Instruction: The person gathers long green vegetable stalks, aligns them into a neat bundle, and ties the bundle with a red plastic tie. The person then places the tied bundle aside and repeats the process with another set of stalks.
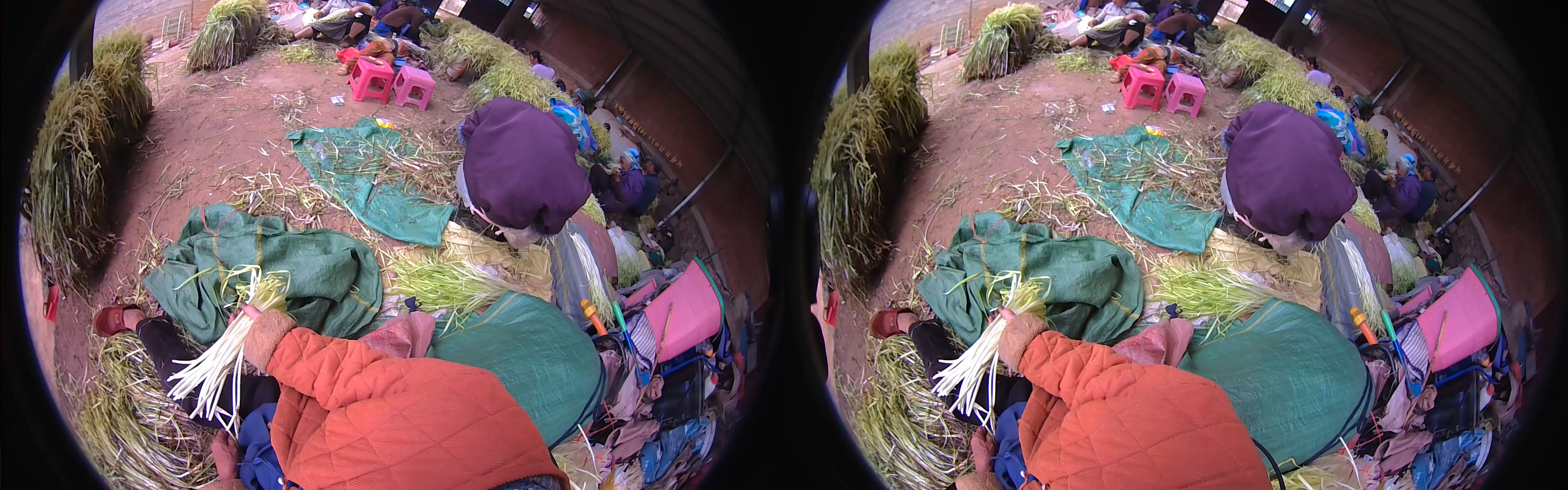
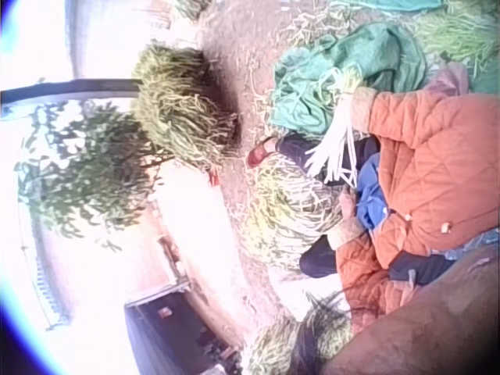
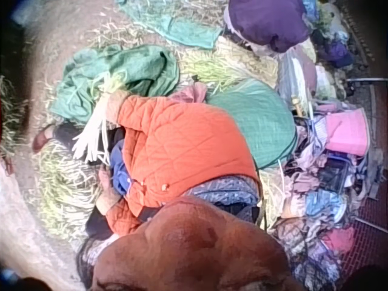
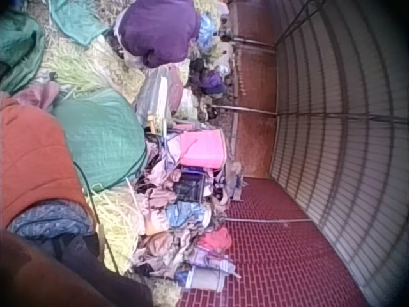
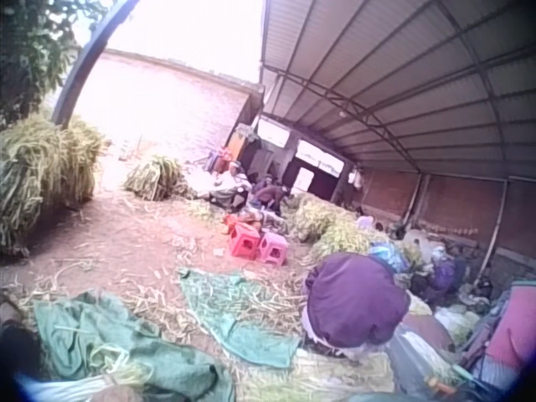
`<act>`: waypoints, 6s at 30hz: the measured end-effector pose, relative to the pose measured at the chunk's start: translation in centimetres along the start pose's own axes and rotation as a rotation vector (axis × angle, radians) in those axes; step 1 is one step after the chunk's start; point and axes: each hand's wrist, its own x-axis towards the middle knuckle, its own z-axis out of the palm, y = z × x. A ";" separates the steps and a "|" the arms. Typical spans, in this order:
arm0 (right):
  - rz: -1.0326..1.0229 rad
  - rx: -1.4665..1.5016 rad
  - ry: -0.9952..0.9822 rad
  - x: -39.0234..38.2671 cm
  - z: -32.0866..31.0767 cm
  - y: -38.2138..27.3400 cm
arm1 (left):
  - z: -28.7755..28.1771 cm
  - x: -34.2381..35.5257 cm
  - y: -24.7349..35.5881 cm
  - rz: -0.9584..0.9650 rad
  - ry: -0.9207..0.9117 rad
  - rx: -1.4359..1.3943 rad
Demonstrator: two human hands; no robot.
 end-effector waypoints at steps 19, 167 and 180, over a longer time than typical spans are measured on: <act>-0.141 -0.172 -0.052 1.6 -1.2 -0.3 | 0.7 0.5 -3.2 -0.057 -0.021 0.010; -0.075 -0.778 0.016 4.1 3.8 2.9 | -20.2 -5.8 6.0 0.303 0.703 -1.742; -0.145 -0.943 -0.052 4.2 4.6 3.6 | -1.3 0.4 8.5 -0.420 0.402 -0.718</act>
